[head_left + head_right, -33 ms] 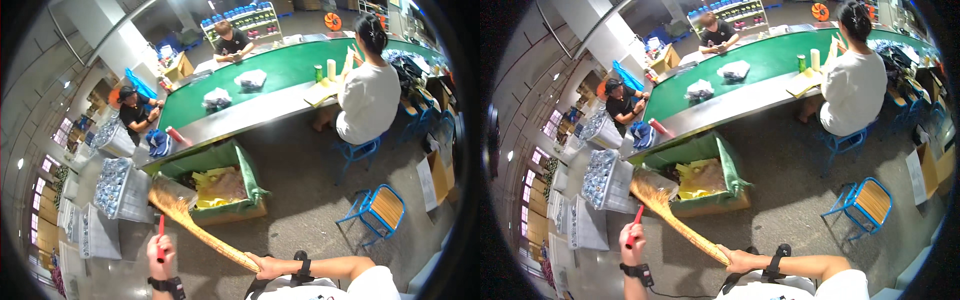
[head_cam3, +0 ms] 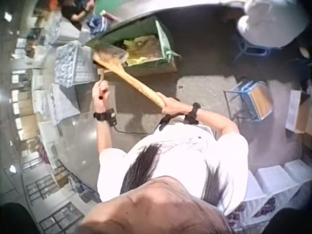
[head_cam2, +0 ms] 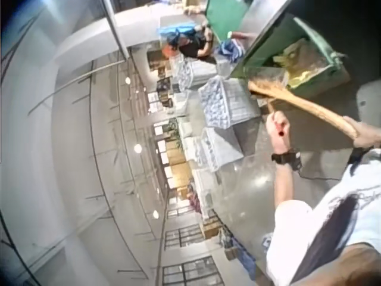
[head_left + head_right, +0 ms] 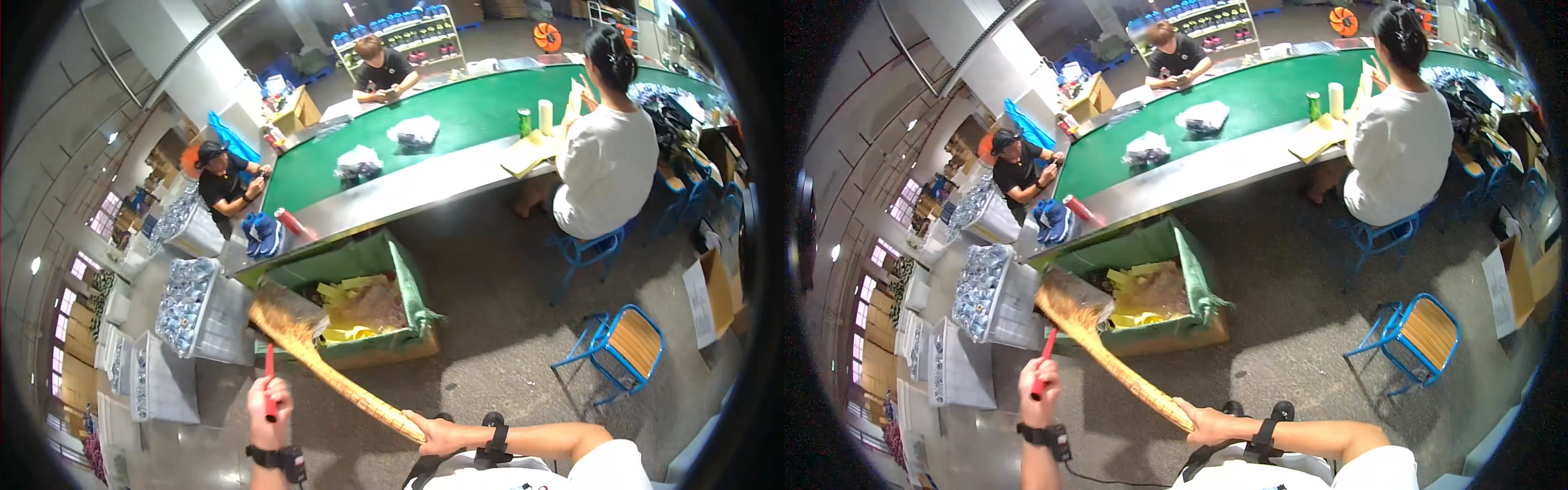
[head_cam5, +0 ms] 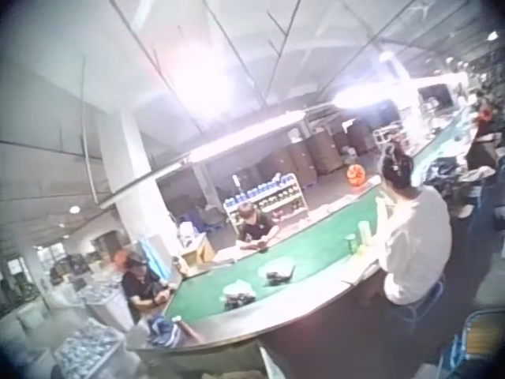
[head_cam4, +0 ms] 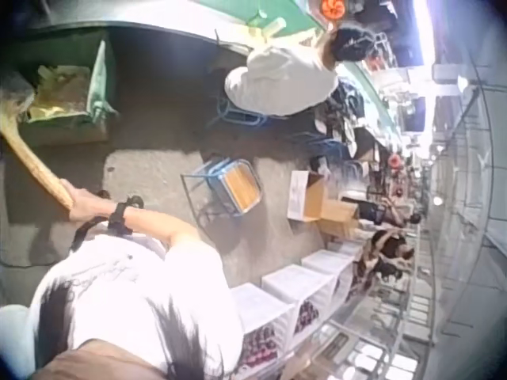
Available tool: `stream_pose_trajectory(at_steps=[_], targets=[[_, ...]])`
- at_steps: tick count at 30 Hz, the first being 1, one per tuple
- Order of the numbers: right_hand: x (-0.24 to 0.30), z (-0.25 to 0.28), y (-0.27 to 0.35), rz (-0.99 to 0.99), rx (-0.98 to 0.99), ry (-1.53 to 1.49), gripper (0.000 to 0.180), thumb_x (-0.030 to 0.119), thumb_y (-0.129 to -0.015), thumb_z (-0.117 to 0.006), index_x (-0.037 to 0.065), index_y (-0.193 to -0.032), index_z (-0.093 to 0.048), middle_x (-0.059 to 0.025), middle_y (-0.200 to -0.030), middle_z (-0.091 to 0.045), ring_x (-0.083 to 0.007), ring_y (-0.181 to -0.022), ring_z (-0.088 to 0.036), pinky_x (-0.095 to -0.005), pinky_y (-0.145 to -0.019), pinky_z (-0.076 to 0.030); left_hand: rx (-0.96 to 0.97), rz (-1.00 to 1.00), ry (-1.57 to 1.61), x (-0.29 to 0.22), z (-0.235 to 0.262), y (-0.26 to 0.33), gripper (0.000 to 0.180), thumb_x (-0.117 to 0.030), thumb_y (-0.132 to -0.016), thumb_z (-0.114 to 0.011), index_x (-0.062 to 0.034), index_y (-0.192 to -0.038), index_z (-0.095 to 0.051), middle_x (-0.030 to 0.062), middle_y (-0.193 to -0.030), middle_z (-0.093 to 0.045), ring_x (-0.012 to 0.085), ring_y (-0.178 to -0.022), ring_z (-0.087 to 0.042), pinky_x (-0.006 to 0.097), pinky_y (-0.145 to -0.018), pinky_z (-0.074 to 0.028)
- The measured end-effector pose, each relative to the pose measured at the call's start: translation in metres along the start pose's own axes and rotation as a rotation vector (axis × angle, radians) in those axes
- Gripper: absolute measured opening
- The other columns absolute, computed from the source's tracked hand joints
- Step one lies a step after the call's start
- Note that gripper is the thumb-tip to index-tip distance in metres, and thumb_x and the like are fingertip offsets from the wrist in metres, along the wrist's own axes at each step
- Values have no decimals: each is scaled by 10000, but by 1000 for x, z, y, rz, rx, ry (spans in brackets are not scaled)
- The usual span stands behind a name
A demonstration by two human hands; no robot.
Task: Sweeping debris from the floor into a dustpan in a manufacturing facility.
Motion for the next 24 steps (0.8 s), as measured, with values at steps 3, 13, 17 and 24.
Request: stream_pose_trajectory(at_steps=[3, 13, 17, 24], targets=[[2, 20, -8, -25, -58, -369, 798, 58, -710, -555, 108, -1375, -115, -73, -706, -505, -143, -502, -507, -278, -444, -420, -10, 111, -181, -14, 22, -79, 302, -118, -865, -448, -124, -586, -330, -45, -472, -303, 74, -366, -311, 222, -357, -312], [-36, 46, 20, -64, -87, -1348, 656, -58, -772, -518, 138, -1320, -216, -58, -801, -480, -76, -557, -466, -199, -437, -406, -283, -361, -1291, -38, 91, -236, 263, -5, -803, -389, -83, -1053, -361, 22, -555, -393, 137, -302, -387, 289, -262, -361], [-18, 44, 17, -39, -163, -1409, 687, -57, -772, -520, 152, -1337, -190, -62, -796, -486, -81, -554, -463, -201, -436, -389, -319, -413, -1450, -59, 102, -223, 469, -3, -808, -384, -84, -1258, -278, 50, -564, -423, 161, -298, -421, 295, -262, -378], [-15, 41, -1, -60, -192, -1310, 753, -46, -755, -543, 142, -1361, -137, -84, -773, -510, -108, -555, -502, -227, -448, -431, -372, -421, -1770, -95, 117, -198, 603, 5, -789, -403, -140, -1348, -228, 68, -605, -479, 160, -337, -465, 293, -287, -398]])
Point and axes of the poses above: each hand's wrist, its own y-axis away from the middle knuckle, its own z-axis out of the back of the hand, x = y × z, the point moved 8 cm from there along -y, towards the middle knuckle
